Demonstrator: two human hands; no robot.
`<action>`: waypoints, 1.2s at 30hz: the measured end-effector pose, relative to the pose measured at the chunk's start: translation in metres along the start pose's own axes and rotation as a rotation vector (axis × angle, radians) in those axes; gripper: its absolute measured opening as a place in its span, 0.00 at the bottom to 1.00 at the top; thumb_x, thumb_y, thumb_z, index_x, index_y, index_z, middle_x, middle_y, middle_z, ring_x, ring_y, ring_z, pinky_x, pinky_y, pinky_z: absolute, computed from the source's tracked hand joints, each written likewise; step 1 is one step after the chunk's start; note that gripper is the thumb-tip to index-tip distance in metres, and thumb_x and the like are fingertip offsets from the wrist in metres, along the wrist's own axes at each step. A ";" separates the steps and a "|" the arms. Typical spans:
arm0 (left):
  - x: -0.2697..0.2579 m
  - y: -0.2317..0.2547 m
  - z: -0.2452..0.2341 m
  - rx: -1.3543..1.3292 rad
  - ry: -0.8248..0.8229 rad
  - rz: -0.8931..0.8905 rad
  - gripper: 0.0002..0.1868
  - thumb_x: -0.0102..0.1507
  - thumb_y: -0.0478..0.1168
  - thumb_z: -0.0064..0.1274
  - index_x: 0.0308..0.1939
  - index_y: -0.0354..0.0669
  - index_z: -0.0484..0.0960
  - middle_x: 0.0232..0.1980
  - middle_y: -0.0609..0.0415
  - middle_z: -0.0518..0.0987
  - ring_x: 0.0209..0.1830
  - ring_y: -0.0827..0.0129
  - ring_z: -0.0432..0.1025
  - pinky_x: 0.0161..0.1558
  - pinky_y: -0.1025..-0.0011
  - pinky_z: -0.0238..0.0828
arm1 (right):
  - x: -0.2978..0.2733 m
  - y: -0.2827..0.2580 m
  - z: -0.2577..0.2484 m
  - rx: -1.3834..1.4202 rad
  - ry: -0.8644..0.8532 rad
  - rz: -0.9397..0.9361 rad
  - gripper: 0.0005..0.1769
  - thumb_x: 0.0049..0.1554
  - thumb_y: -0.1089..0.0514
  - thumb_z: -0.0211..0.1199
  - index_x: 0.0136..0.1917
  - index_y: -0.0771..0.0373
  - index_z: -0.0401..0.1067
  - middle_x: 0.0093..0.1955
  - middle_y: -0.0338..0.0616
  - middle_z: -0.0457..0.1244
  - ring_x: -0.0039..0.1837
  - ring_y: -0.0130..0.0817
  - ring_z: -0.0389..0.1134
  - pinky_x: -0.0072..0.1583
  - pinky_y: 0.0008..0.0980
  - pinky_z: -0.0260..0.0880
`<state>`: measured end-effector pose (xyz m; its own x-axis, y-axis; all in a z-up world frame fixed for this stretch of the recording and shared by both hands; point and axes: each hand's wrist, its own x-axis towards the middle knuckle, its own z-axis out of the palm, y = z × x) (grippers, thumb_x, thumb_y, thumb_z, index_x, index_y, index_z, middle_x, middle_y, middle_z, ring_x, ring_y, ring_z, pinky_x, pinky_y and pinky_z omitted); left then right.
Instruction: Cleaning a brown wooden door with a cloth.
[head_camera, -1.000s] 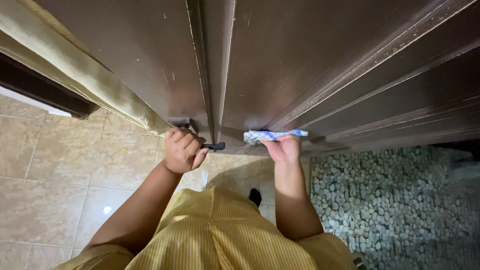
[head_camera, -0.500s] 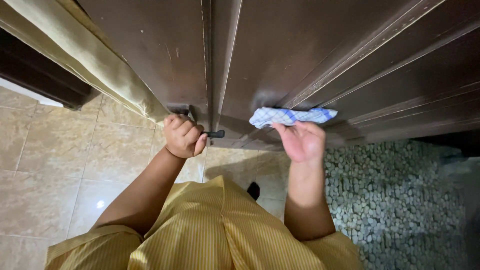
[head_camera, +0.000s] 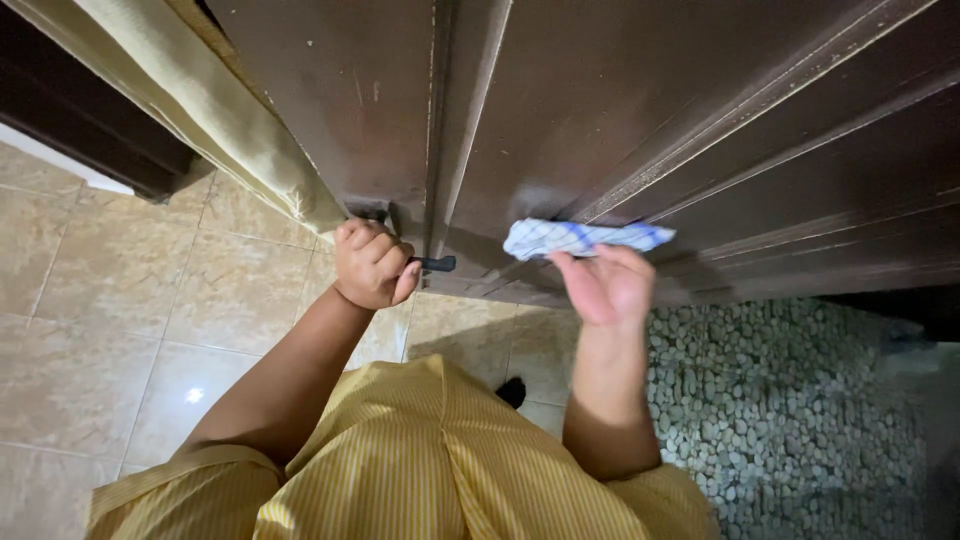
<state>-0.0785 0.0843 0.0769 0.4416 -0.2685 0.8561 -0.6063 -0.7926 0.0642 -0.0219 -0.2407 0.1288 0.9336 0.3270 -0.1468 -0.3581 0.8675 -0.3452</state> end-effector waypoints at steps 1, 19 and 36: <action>-0.003 -0.001 0.000 0.003 -0.002 -0.003 0.11 0.57 0.46 0.59 0.33 0.44 0.80 0.36 0.51 0.74 0.41 0.54 0.69 0.51 0.55 0.60 | 0.001 0.002 0.000 0.001 0.001 0.005 0.33 0.44 0.70 0.53 0.64 0.75 0.66 0.66 0.63 0.62 0.72 0.64 0.60 0.76 0.70 0.47; -0.009 -0.004 0.007 0.028 0.017 0.014 0.12 0.54 0.47 0.59 0.32 0.43 0.79 0.35 0.51 0.74 0.40 0.54 0.68 0.50 0.54 0.61 | 0.004 0.002 -0.025 -0.024 0.035 -0.008 0.22 0.52 0.69 0.51 0.60 0.72 0.66 0.65 0.63 0.64 0.72 0.61 0.61 0.78 0.68 0.50; -0.011 -0.008 0.012 0.033 0.069 0.052 0.11 0.55 0.47 0.58 0.30 0.45 0.78 0.35 0.51 0.73 0.40 0.54 0.68 0.51 0.54 0.60 | -0.019 -0.015 0.004 -0.034 -0.131 -0.105 0.21 0.56 0.66 0.53 0.61 0.72 0.73 0.64 0.58 0.65 0.74 0.56 0.59 0.83 0.64 0.44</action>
<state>-0.0705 0.0866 0.0606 0.3629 -0.2723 0.8912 -0.6049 -0.7963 0.0029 -0.0340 -0.2581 0.1399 0.9589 0.2834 0.0132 -0.2568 0.8869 -0.3840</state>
